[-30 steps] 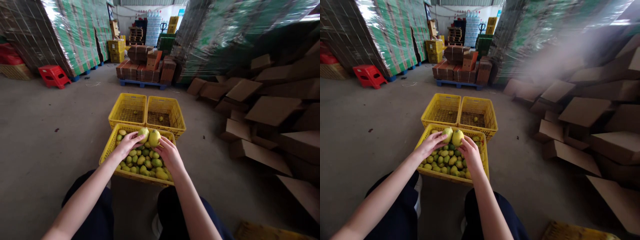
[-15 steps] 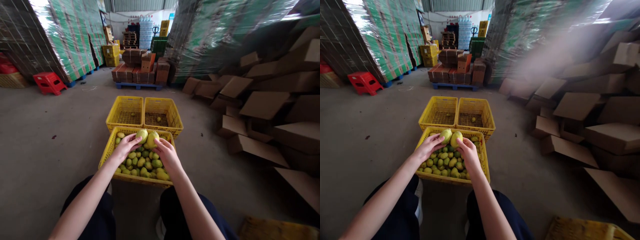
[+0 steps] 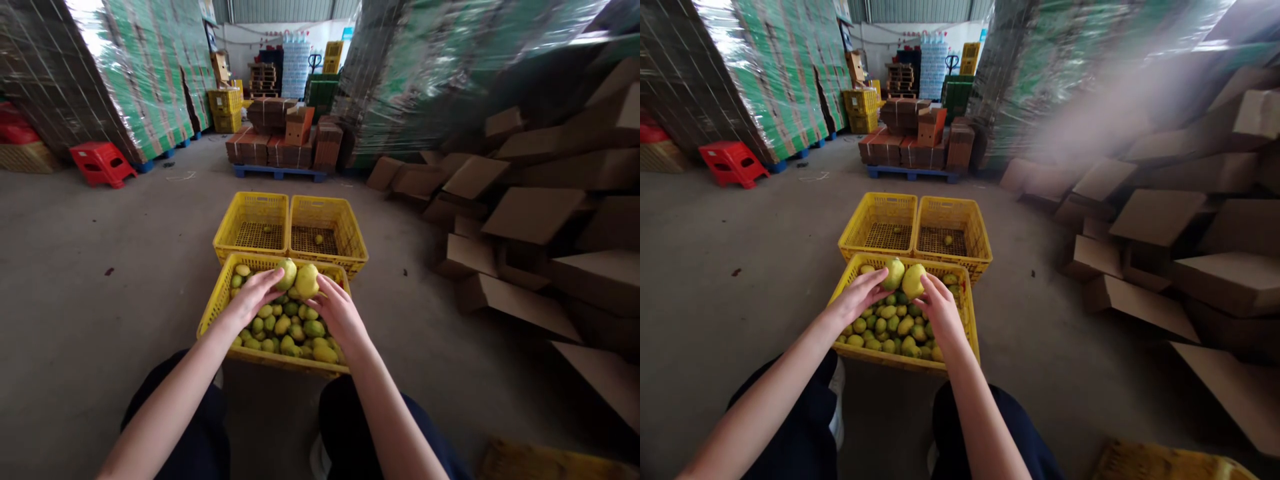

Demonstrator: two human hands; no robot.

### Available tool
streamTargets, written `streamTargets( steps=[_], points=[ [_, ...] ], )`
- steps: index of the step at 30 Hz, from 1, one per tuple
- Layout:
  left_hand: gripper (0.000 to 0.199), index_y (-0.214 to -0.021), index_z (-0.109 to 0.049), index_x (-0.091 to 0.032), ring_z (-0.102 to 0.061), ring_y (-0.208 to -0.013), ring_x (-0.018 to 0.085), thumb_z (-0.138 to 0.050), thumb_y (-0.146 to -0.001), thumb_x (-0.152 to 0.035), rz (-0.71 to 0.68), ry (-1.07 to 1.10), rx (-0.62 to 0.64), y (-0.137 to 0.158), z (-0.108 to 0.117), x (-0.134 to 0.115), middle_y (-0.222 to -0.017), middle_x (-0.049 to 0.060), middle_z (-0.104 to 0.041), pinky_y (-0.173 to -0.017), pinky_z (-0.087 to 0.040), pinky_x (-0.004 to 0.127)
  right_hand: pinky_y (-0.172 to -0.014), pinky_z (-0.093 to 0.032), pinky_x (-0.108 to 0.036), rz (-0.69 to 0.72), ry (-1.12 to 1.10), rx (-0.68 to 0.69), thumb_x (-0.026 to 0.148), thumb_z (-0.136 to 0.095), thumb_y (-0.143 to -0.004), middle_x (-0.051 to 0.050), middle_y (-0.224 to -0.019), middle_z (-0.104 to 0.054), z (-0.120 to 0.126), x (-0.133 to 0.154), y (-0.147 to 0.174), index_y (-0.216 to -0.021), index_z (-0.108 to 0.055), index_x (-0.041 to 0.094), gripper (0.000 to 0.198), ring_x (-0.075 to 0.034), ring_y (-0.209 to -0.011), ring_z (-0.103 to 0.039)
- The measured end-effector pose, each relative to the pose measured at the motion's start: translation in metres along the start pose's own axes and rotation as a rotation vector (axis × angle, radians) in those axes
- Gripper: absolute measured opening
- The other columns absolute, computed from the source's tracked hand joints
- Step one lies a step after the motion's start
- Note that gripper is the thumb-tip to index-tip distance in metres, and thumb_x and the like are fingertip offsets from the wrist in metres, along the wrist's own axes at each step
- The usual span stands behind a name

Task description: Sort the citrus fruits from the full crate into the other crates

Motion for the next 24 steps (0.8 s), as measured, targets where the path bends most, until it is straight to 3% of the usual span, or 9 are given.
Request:
streamTargets(
  steps=[3, 7, 14, 24],
  points=[
    [0.024, -0.095, -0.074, -0.014, -0.065, -0.106, 0.023, -0.079, -0.075, -0.026, -0.023, -0.038, 0.062, 0.002, -0.004, 0.0, -0.107, 0.009, -0.073, -0.103, -0.048, 0.04, -0.072, -0.051, -0.029, 0.031, 0.1, 0.033, 0.047, -0.084, -0.06, -0.002, -0.086, -0.072, -0.005, 0.002, 0.003, -0.093, -0.074, 0.022, 0.042, -0.018, -0.08, -0.066],
    [0.019, -0.093, -0.072, -0.015, -0.067, -0.097, 0.02, -0.077, -0.077, -0.024, -0.034, 0.011, -0.026, 0.003, 0.001, -0.003, -0.098, 0.007, -0.074, -0.098, -0.051, 0.037, -0.069, -0.051, -0.03, 0.033, 0.065, 0.029, 0.044, -0.086, -0.057, -0.002, -0.083, -0.072, -0.004, 0.003, 0.003, -0.093, -0.074, 0.022, 0.044, -0.018, -0.074, -0.067],
    [0.009, -0.086, -0.074, -0.012, -0.068, -0.09, 0.018, -0.069, -0.083, -0.019, -0.012, 0.047, -0.062, 0.002, 0.01, -0.007, -0.091, 0.009, -0.074, -0.087, -0.055, 0.029, -0.08, -0.051, -0.031, 0.033, -0.02, 0.069, 0.039, -0.086, -0.059, -0.003, -0.09, -0.075, -0.002, 0.003, -0.001, -0.09, -0.075, 0.023, 0.037, -0.021, -0.091, -0.068],
    [0.017, -0.091, -0.074, -0.014, -0.071, -0.093, 0.023, -0.061, -0.09, -0.024, 0.049, 0.082, -0.106, -0.003, 0.012, 0.0, -0.094, 0.011, -0.075, -0.092, -0.056, 0.038, -0.083, -0.055, -0.037, -0.058, -0.08, 0.074, 0.043, -0.083, -0.059, -0.003, -0.09, -0.076, -0.003, -0.002, -0.003, -0.092, -0.075, 0.023, 0.039, -0.022, -0.084, -0.07]
  ],
)
Point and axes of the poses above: each hand's wrist, its own y-axis away from the middle knuckle, its own z-axis out of the back of the hand, x = y × z, the point moved 5 cm from there along -y, towards the middle knuckle
